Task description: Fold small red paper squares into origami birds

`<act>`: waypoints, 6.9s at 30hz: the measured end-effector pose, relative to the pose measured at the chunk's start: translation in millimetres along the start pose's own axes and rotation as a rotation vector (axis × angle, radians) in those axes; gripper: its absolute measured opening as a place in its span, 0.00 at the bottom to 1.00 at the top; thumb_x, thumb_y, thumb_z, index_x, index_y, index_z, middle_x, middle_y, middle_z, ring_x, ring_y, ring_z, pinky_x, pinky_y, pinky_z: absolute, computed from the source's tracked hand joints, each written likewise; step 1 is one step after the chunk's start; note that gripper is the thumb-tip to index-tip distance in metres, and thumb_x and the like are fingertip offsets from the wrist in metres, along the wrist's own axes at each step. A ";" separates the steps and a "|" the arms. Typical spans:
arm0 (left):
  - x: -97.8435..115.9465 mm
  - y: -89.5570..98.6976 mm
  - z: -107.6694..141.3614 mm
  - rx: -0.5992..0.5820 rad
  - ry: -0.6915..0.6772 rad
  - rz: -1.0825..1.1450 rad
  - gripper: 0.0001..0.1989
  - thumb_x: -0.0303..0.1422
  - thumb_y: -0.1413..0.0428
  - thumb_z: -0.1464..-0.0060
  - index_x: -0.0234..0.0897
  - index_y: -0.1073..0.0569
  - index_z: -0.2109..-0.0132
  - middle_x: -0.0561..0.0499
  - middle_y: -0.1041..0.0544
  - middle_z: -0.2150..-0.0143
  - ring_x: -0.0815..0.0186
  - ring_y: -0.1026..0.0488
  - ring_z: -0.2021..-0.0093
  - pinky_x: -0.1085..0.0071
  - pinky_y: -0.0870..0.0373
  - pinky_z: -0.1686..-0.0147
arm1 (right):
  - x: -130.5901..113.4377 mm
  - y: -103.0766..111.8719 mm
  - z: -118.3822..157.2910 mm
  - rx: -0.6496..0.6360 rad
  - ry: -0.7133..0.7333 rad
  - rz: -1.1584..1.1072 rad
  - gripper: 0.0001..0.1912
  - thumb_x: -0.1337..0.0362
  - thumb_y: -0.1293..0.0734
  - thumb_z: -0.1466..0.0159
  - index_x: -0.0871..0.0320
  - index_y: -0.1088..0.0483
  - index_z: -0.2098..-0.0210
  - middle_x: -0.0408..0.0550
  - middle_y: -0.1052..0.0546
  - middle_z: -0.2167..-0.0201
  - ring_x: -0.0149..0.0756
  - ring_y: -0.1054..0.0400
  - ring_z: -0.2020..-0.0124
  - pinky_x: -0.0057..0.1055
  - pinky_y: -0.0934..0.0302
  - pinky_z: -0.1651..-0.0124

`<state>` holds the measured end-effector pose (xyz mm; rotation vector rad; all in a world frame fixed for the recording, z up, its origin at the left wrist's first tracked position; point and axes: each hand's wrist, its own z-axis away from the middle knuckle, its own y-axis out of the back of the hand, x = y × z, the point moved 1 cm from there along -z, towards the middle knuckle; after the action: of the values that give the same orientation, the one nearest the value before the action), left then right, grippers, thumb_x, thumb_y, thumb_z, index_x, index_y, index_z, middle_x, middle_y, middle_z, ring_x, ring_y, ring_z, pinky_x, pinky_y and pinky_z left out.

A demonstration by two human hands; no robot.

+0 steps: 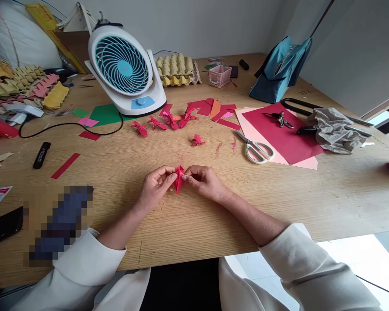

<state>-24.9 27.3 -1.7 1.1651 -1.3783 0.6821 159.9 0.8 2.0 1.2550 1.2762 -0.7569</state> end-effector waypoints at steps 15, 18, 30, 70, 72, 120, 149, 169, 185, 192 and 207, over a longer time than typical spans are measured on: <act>0.4 -5.4 2.9 0.006 0.051 0.006 0.11 0.38 0.42 0.43 0.35 0.27 0.68 0.53 0.27 0.73 0.72 0.34 0.74 0.75 0.36 0.73 | -7.3 -3.1 2.0 -0.008 0.032 0.175 0.10 0.62 0.35 0.35 0.61 0.29 0.70 0.42 0.30 0.76 0.27 0.41 0.76 0.25 0.47 0.72; -1.5 -5.2 3.4 -0.019 0.041 -0.031 0.11 0.38 0.42 0.43 0.35 0.28 0.68 0.53 0.27 0.73 0.71 0.33 0.73 0.74 0.35 0.71 | -8.4 -4.1 2.6 -0.020 0.032 0.182 0.09 0.63 0.34 0.36 0.61 0.29 0.71 0.42 0.30 0.76 0.27 0.41 0.76 0.25 0.47 0.72; 2.0 -8.8 4.0 0.079 0.131 0.134 0.15 0.40 0.40 0.45 0.35 0.32 0.73 0.56 0.34 0.77 0.75 0.42 0.78 0.76 0.43 0.78 | -6.3 -7.2 -0.5 -0.079 -0.045 0.130 0.19 0.55 0.38 0.33 0.61 0.33 0.75 0.41 0.35 0.77 0.27 0.44 0.75 0.27 0.49 0.72; 3.7 -1.1 -3.6 0.099 0.096 0.189 0.16 0.34 0.38 0.48 0.35 0.34 0.55 0.59 0.32 0.74 0.76 0.37 0.80 0.78 0.38 0.82 | -8.0 -1.5 0.6 -0.106 -0.124 0.117 0.17 0.55 0.39 0.34 0.58 0.38 0.74 0.37 0.42 0.79 0.27 0.50 0.77 0.27 0.54 0.73; 4.3 -0.8 -3.6 0.105 0.095 0.164 0.16 0.33 0.38 0.48 0.35 0.33 0.55 0.59 0.32 0.75 0.76 0.37 0.80 0.78 0.38 0.81 | -8.6 -1.3 0.7 -0.114 -0.125 0.131 0.17 0.55 0.40 0.33 0.58 0.38 0.74 0.37 0.42 0.79 0.27 0.50 0.77 0.27 0.53 0.72; 3.4 0.4 0.5 0.018 0.142 0.065 0.16 0.42 0.40 0.47 0.35 0.31 0.74 0.57 0.35 0.79 0.74 0.41 0.78 0.75 0.43 0.78 | -6.7 -4.0 1.4 -0.181 -0.027 0.079 0.25 0.46 0.41 0.32 0.59 0.37 0.76 0.41 0.38 0.77 0.28 0.45 0.75 0.28 0.49 0.70; 7.9 -14.6 5.4 -0.038 0.119 0.297 0.14 0.40 0.38 0.46 0.36 0.32 0.60 0.50 0.24 0.63 0.67 0.24 0.62 0.73 0.25 0.63 | -8.1 -6.7 2.8 0.180 0.293 0.246 0.07 0.64 0.35 0.33 0.58 0.31 0.68 0.50 0.31 0.64 0.37 0.35 0.61 0.35 0.37 0.57; -12.5 31.9 -21.3 0.326 0.126 0.064 0.11 0.37 0.40 0.52 0.36 0.30 0.65 0.53 0.25 0.71 0.70 0.29 0.72 0.75 0.33 0.70 | 22.2 28.5 -21.9 0.469 0.038 0.288 0.06 0.63 0.37 0.38 0.57 0.32 0.61 0.45 0.28 0.69 0.32 0.35 0.72 0.30 0.39 0.68; -35.0 70.5 -30.3 0.419 -0.038 -0.613 0.05 0.27 0.45 0.47 0.39 0.29 0.62 0.46 0.22 0.62 0.59 0.26 0.63 0.62 0.31 0.58 | 37.1 40.3 -96.8 0.613 -0.320 0.583 0.20 0.56 0.29 0.44 0.54 0.34 0.55 0.48 0.23 0.65 0.42 0.29 0.62 0.37 0.39 0.57; -17.7 57.4 -25.2 0.364 -0.187 -0.590 0.05 0.25 0.46 0.45 0.39 0.27 0.64 0.46 0.23 0.61 0.57 0.28 0.56 0.61 0.32 0.53 | 24.1 28.7 -81.3 0.548 -0.247 0.361 0.12 0.60 0.30 0.44 0.57 0.31 0.62 0.48 0.22 0.65 0.36 0.29 0.65 0.33 0.37 0.60; 20.5 19.8 -2.7 0.182 -0.357 -0.464 0.05 0.30 0.41 0.45 0.42 0.29 0.60 0.52 0.22 0.61 0.61 0.26 0.57 0.56 0.39 0.39 | -5.8 -29.0 -13.5 0.257 -0.140 -0.442 0.17 0.50 0.26 0.44 0.56 0.30 0.68 0.44 0.22 0.72 0.33 0.27 0.68 0.34 0.31 0.57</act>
<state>-39.1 31.3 22.9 1.7443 -1.2798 0.2762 127.8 5.9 2.3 1.1051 1.3888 -1.3371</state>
